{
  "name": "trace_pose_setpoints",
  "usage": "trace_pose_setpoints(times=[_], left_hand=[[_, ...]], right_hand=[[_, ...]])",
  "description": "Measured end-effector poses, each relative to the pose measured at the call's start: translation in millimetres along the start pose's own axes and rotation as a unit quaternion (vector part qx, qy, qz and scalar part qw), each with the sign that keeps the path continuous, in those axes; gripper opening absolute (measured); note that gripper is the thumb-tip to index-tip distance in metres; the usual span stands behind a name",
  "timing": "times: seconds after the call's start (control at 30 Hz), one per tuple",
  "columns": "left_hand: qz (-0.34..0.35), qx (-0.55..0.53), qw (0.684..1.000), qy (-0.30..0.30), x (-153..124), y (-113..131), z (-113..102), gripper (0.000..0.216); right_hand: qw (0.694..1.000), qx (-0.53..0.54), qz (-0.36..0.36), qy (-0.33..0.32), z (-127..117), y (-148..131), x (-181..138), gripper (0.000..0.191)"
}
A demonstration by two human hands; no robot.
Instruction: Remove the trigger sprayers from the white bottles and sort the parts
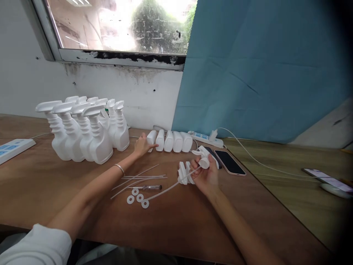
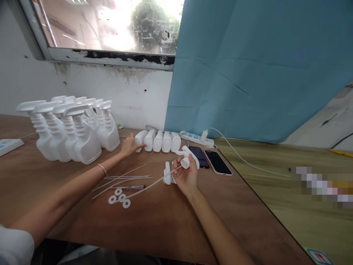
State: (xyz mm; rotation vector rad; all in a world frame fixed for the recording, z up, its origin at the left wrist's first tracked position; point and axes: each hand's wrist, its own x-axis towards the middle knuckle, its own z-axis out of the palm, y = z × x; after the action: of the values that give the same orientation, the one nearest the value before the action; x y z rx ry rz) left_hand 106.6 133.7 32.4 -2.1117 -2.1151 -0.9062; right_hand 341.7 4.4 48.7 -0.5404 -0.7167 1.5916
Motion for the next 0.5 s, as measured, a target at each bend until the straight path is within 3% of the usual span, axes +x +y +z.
trace_pose_setpoints(times=[0.27, 0.5], left_hand=[[0.007, -0.045, 0.999, 0.011, 10.4, 4.9, 12.1, 0.074], [0.009, -0.075, 0.997, 0.012, 9.0, 3.1, 9.1, 0.075]], right_hand=[[1.000, -0.016, 0.019, -0.009, 2.6, 6.6, -3.1, 0.037], [0.999, -0.022, 0.010, -0.026, 1.3, 8.7, -3.4, 0.038]])
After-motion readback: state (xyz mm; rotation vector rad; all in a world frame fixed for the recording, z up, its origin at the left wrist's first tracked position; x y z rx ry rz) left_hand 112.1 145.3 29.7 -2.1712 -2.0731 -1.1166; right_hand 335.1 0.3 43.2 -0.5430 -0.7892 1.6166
